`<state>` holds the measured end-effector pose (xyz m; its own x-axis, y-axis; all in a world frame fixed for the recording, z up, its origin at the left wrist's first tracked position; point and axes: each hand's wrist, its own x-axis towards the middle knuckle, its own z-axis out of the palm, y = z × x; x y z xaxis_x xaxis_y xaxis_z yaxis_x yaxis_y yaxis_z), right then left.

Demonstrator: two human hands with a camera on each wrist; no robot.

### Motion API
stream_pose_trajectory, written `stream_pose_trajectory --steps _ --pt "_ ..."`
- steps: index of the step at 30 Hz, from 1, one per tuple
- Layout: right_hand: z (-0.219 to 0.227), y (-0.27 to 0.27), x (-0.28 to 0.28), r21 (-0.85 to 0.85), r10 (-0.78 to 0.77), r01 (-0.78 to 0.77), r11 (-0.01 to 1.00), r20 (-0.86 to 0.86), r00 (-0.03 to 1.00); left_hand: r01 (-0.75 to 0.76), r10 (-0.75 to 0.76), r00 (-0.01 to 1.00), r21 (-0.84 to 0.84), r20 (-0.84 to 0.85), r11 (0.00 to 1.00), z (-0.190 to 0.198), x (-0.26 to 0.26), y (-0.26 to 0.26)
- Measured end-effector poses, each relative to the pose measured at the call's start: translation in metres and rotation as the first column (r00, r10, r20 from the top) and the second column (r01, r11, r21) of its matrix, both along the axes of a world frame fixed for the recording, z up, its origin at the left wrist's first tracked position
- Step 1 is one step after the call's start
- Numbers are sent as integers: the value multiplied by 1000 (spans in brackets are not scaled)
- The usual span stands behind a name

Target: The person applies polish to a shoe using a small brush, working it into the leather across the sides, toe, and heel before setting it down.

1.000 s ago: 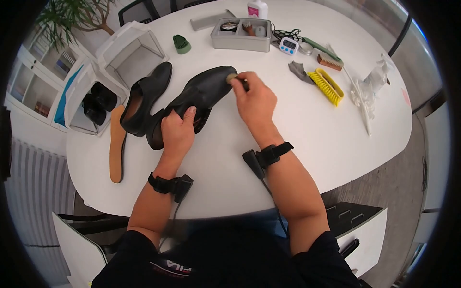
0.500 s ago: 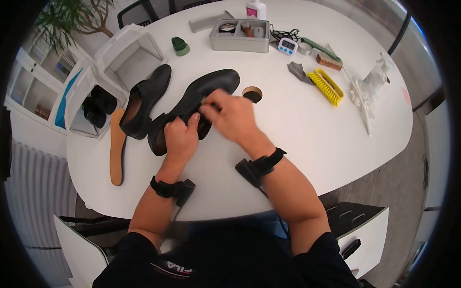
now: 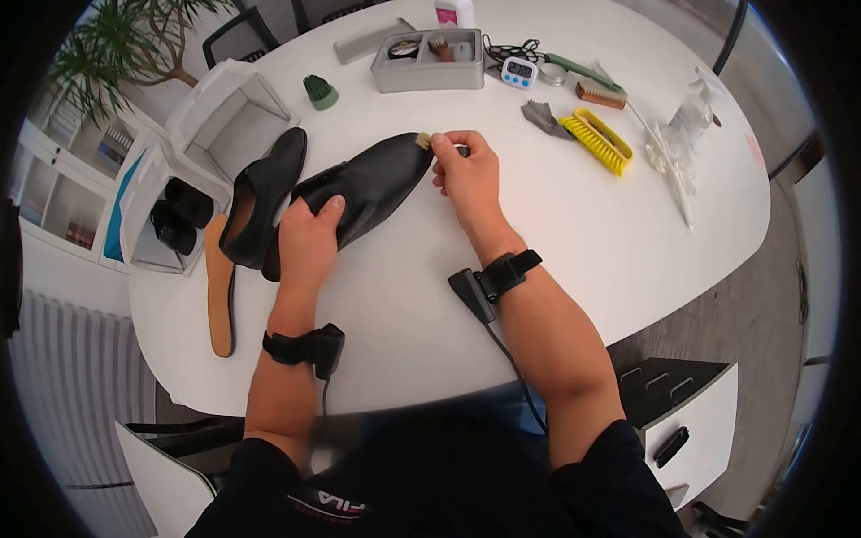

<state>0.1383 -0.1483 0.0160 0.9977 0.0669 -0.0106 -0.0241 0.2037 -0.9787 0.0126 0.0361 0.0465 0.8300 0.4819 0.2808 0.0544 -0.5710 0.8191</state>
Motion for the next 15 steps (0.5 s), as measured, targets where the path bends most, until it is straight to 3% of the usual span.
stream_pose_trajectory --steps 1,2,5,6,8,9,10,12,15 --pt "1 4 -5 51 32 -28 998 -69 997 -44 58 988 100 -143 994 14 2 2" --pt "0 8 -9 54 32 -28 998 -71 997 -43 58 988 102 -145 994 14 9 12" --pt "-15 20 -16 -184 197 -171 968 135 971 7 -81 975 -334 -208 943 13 31 41" --pt "-14 20 -20 -181 198 -172 968 136 971 6 -79 975 -331 -208 944 15 36 46" --pt "-13 22 -28 -424 332 -189 885 291 897 -38 -161 943 -574 -291 818 18 46 53" --pt "-13 19 -23 -498 246 -24 867 384 890 -38 -161 943 -573 -292 819 21 50 54" --pt "-12 14 -16 -499 247 -25 866 384 890 -26 -190 933 -584 -305 811 23 53 54" --pt "-9 2 0 -589 -24 215 779 315 949 -13 -246 909 -612 -336 791 24 54 54" --pt "-11 2 0 -656 -19 217 723 296 955 -3 -246 909 -597 -336 802 21 56 55"
